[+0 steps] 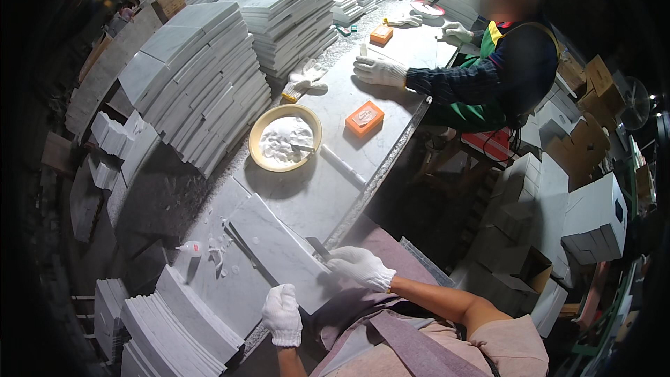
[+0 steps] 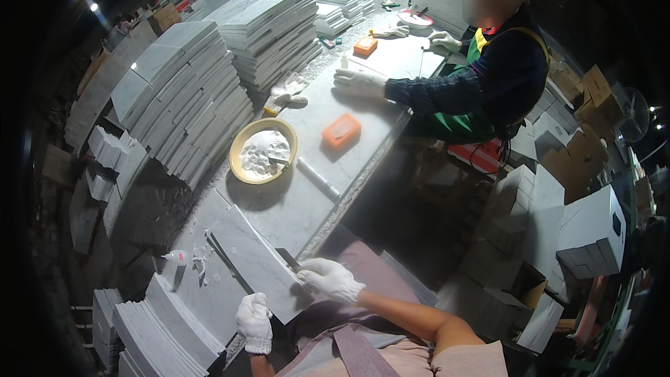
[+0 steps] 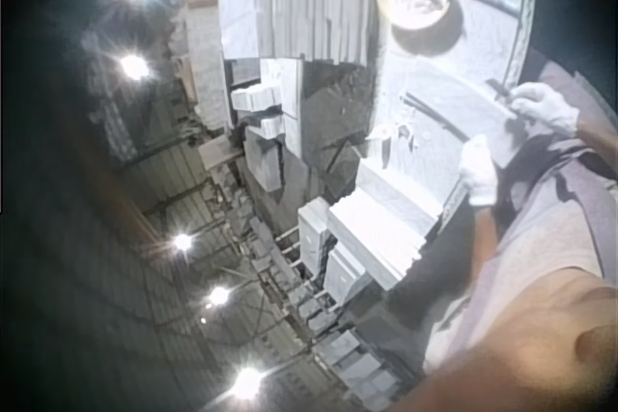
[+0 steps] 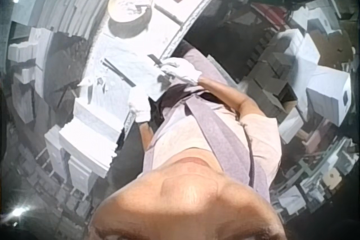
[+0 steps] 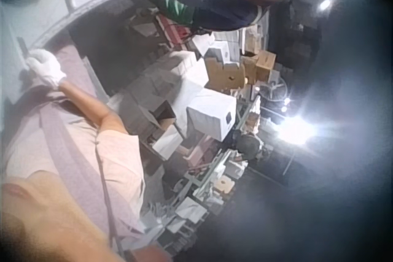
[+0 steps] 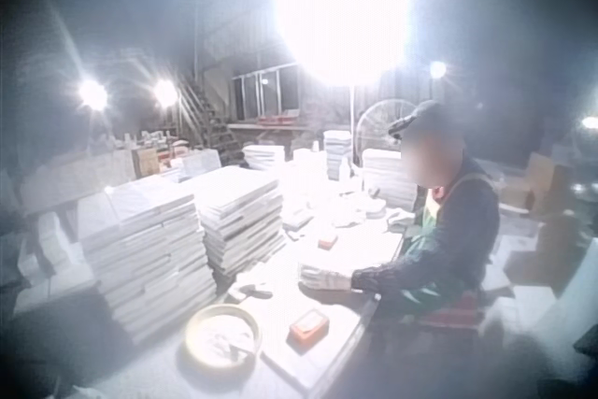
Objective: The person repeatedly picks white rectangular tiles from a stack, uses a small metal scraper to trim edges and corners, and places the trimmed tiles back on the stack. The person also occasionally wipes the work surface with a cloth.
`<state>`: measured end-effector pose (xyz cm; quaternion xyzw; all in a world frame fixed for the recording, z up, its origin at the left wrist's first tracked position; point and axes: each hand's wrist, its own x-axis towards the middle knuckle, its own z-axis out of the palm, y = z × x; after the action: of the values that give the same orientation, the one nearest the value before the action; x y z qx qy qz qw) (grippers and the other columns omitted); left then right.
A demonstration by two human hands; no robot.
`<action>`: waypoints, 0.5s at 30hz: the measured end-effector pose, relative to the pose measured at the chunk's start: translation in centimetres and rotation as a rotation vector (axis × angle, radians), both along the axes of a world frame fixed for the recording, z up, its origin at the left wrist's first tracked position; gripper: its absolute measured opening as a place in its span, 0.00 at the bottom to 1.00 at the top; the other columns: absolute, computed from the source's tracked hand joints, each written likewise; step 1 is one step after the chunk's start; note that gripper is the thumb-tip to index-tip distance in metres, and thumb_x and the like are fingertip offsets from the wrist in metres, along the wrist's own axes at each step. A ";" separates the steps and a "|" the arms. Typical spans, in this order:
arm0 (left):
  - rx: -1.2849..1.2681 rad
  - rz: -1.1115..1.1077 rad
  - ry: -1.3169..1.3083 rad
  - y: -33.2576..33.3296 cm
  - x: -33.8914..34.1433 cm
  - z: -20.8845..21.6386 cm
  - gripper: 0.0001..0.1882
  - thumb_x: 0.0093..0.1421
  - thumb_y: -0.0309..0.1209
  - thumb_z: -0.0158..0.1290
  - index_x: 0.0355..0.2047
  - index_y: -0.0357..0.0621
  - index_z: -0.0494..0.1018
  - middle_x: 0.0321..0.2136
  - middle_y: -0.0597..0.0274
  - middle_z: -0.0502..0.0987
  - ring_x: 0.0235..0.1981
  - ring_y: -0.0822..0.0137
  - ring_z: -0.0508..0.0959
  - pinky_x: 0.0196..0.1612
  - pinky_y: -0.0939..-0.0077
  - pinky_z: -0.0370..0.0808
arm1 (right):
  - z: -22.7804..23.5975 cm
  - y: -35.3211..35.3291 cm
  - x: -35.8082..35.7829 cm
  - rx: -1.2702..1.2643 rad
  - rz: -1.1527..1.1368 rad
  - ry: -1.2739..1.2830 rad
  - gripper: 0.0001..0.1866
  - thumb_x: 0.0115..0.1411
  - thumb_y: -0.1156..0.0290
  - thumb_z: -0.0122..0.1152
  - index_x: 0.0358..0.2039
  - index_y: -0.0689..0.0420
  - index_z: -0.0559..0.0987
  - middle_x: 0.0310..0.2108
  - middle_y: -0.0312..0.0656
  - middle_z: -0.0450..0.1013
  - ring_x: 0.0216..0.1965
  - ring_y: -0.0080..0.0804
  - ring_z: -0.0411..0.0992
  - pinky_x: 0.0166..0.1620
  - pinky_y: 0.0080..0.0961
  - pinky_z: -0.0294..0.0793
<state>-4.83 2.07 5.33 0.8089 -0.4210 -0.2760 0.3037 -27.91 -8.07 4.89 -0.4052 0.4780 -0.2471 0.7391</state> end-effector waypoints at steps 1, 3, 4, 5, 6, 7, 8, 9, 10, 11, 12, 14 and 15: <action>-0.028 -0.009 -0.013 0.0 -0.1 0.1 0.16 0.70 0.42 0.59 0.38 0.41 0.82 0.27 0.53 0.82 0.29 0.52 0.82 0.37 0.56 0.78 | 0.2 0.0 -0.1 0.008 0.000 -0.017 0.18 0.73 0.64 0.62 0.57 0.61 0.81 0.41 0.35 0.83 0.37 0.19 0.76 0.41 0.22 0.77; -0.130 -0.028 -0.077 0.1 -0.3 0.0 0.13 0.69 0.39 0.60 0.40 0.40 0.82 0.30 0.53 0.83 0.32 0.52 0.83 0.40 0.57 0.79 | 0.4 0.1 -0.1 0.026 0.001 -0.040 0.18 0.74 0.64 0.61 0.58 0.61 0.81 0.41 0.35 0.83 0.37 0.19 0.75 0.41 0.22 0.77; -0.205 -0.038 -0.129 0.2 -0.3 -0.1 0.13 0.69 0.38 0.61 0.41 0.40 0.82 0.32 0.52 0.83 0.34 0.52 0.83 0.42 0.57 0.80 | 0.4 0.1 -0.1 0.036 0.001 -0.044 0.19 0.74 0.64 0.61 0.58 0.61 0.80 0.41 0.35 0.83 0.37 0.19 0.75 0.41 0.22 0.78; -0.247 -0.038 -0.160 0.2 -0.4 -0.2 0.12 0.68 0.36 0.62 0.42 0.40 0.82 0.35 0.52 0.83 0.36 0.52 0.83 0.44 0.57 0.80 | 0.4 0.1 -0.1 0.062 0.003 -0.071 0.19 0.74 0.64 0.60 0.59 0.61 0.80 0.41 0.35 0.83 0.37 0.20 0.75 0.42 0.22 0.78; -0.245 -0.043 -0.187 0.3 -0.4 -0.3 0.11 0.67 0.35 0.62 0.43 0.39 0.82 0.37 0.51 0.83 0.38 0.51 0.83 0.45 0.57 0.80 | 0.3 0.1 -0.1 0.045 0.011 -0.037 0.19 0.74 0.64 0.62 0.58 0.61 0.81 0.43 0.35 0.83 0.39 0.19 0.77 0.44 0.22 0.79; -0.210 -0.038 -0.192 0.4 -0.5 -0.5 0.11 0.66 0.33 0.63 0.44 0.39 0.81 0.40 0.50 0.83 0.41 0.50 0.83 0.47 0.57 0.80 | 0.3 0.1 0.0 0.043 0.021 -0.025 0.19 0.73 0.64 0.63 0.58 0.60 0.81 0.45 0.35 0.84 0.42 0.19 0.78 0.46 0.22 0.80; -0.185 -0.013 -0.204 0.5 -0.5 -0.7 0.12 0.65 0.32 0.63 0.45 0.39 0.81 0.42 0.50 0.83 0.43 0.50 0.83 0.49 0.56 0.80 | 0.1 0.0 0.1 0.066 0.030 -0.023 0.19 0.72 0.64 0.65 0.58 0.60 0.81 0.46 0.35 0.84 0.44 0.19 0.79 0.48 0.22 0.80; -0.192 -0.037 -0.208 0.5 -0.5 -1.0 0.12 0.64 0.31 0.63 0.45 0.39 0.81 0.44 0.50 0.82 0.45 0.49 0.83 0.51 0.56 0.80 | 0.0 0.0 0.1 0.027 0.032 -0.003 0.18 0.72 0.64 0.65 0.58 0.60 0.82 0.46 0.35 0.84 0.44 0.19 0.79 0.48 0.22 0.80; -0.209 -0.040 -0.219 0.5 -0.5 -1.2 0.12 0.64 0.31 0.63 0.46 0.40 0.81 0.45 0.50 0.82 0.47 0.48 0.82 0.52 0.55 0.79 | -0.1 0.0 0.2 0.014 0.033 0.007 0.18 0.72 0.64 0.65 0.57 0.60 0.82 0.46 0.35 0.84 0.44 0.19 0.79 0.48 0.22 0.80; -0.204 -0.029 -0.199 0.4 -0.5 -1.5 0.13 0.63 0.30 0.64 0.46 0.40 0.81 0.47 0.50 0.82 0.48 0.47 0.82 0.53 0.55 0.79 | -0.2 0.0 0.3 0.039 0.041 0.024 0.18 0.72 0.64 0.65 0.57 0.60 0.82 0.46 0.34 0.84 0.44 0.19 0.79 0.49 0.22 0.80; -0.252 -0.064 -0.235 0.4 -0.4 -1.7 0.14 0.62 0.30 0.64 0.47 0.40 0.81 0.49 0.50 0.81 0.50 0.47 0.81 0.55 0.54 0.78 | -0.3 0.1 0.3 0.000 0.027 0.011 0.18 0.72 0.64 0.65 0.57 0.59 0.82 0.46 0.34 0.84 0.44 0.19 0.79 0.49 0.22 0.79; -0.270 -0.084 -0.207 0.3 -0.5 -1.9 0.16 0.61 0.30 0.64 0.49 0.41 0.81 0.52 0.50 0.80 0.54 0.45 0.79 0.58 0.51 0.76 | -0.4 0.2 0.3 0.035 0.013 -0.002 0.17 0.72 0.64 0.65 0.57 0.59 0.82 0.45 0.34 0.84 0.44 0.19 0.79 0.49 0.21 0.79; -0.276 -0.140 -0.302 0.2 -0.5 -2.0 0.17 0.61 0.30 0.65 0.50 0.42 0.80 0.54 0.50 0.79 0.55 0.45 0.78 0.60 0.50 0.75 | -0.4 0.2 0.3 -0.009 0.007 0.015 0.18 0.72 0.64 0.64 0.57 0.60 0.82 0.43 0.34 0.83 0.41 0.19 0.78 0.47 0.22 0.79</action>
<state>-5.31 2.31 3.31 0.7605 -0.5508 -0.1117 0.3252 -27.56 -7.85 4.50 -0.4121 0.4809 -0.2438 0.7345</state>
